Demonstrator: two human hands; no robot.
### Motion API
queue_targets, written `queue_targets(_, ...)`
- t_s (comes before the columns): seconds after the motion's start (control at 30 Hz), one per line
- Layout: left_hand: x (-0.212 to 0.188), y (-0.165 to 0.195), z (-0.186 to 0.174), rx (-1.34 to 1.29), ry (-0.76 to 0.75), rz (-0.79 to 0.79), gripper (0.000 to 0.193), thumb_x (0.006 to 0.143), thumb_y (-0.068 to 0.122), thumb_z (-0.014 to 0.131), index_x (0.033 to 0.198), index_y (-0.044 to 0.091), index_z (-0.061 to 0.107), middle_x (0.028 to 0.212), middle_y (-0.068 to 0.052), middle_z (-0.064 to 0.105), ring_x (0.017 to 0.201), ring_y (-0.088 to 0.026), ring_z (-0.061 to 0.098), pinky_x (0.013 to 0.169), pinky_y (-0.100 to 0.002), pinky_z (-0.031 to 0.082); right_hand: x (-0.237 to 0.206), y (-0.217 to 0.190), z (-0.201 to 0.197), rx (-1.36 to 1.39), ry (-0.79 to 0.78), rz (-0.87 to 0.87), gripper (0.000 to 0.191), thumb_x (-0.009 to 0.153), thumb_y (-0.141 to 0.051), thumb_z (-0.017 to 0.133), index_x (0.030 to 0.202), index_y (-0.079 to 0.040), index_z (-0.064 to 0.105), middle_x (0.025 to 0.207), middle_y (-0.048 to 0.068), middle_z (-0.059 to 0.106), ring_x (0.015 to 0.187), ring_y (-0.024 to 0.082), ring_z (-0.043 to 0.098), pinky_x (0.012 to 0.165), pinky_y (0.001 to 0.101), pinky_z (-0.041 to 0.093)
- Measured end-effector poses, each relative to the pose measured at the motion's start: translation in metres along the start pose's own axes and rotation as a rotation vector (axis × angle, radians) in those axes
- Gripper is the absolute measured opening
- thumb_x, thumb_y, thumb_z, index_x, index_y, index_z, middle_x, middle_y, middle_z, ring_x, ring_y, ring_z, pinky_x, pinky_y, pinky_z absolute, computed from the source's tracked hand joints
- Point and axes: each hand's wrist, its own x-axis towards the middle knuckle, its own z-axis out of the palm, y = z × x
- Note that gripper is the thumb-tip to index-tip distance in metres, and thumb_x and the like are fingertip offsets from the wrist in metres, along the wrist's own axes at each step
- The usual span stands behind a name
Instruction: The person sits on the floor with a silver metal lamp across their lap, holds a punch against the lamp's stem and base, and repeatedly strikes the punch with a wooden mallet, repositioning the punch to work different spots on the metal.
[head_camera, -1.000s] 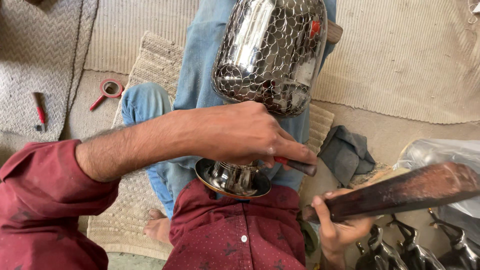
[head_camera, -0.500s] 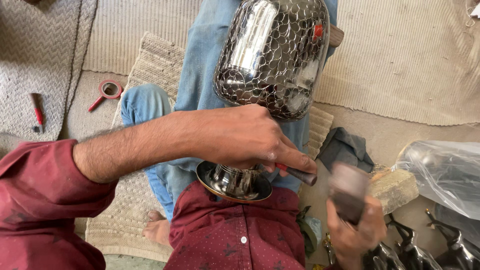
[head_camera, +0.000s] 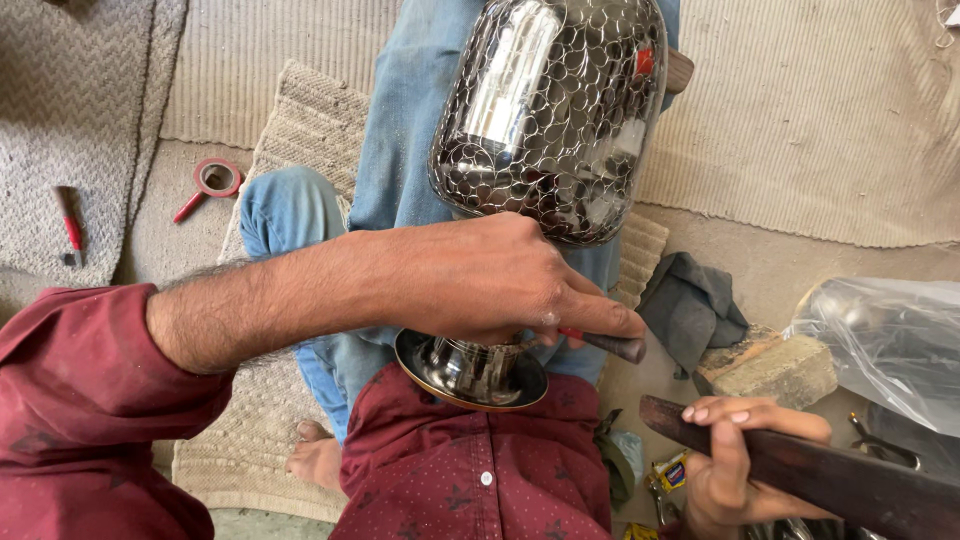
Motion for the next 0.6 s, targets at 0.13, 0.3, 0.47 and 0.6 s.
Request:
queue_targets(0.13,0.000,0.001,0.000,0.017,0.023,0.033,0.064,0.083,0.010,0.073,0.144,0.015,0.055,0.115,-0.009,0.077,0.078,-0.026,0.076,0.053,-0.041,0.055,0.017,-0.003,0.000,-0.708,-0.371,-0.367,0.075,0.086,0.008,0.074,0.142,-0.018,0.030,0.100,0.017,0.061,0.078,0.030,0.064,0.072,0.0430,0.058)
queue_targets(0.3,-0.011,0.006,0.001,-0.061,0.073,-0.037,0.065,0.084,-0.002,0.064,0.145,0.016,0.054,0.125,-0.007,0.075,0.085,-0.021,0.078,0.062,-0.037,0.060,0.032,-0.002,0.001,-0.569,-0.421,-0.156,0.068,0.088,0.011,0.077,0.140,-0.012,0.040,0.098,0.012,0.064,0.081,0.025,0.064,0.073,0.0354,0.054)
queue_targets(0.47,-0.022,0.014,0.006,0.055,0.155,-0.175,0.075,0.074,-0.002,0.066,0.146,0.014,0.052,0.115,-0.005,0.074,0.093,-0.026,0.075,0.064,-0.039,0.058,0.051,-0.002,-0.001,-0.562,-0.498,-0.045,0.062,0.086,0.010,0.077,0.134,-0.003,0.039,0.097,0.010,0.065,0.079,0.019,0.063,0.073,0.0314,0.054)
queue_targets(0.6,-0.029,0.022,0.015,0.039,0.362,-0.208,0.071,0.080,0.000,0.068,0.147,0.014,0.049,0.120,-0.003,0.073,0.099,-0.025,0.074,0.071,-0.038,0.059,0.072,-0.011,-0.001,-0.677,-0.599,-0.195,0.058,0.081,0.008,0.080,0.125,0.003,0.042,0.092,0.011,0.065,0.075,0.017,0.061,0.069,0.0323,0.052)
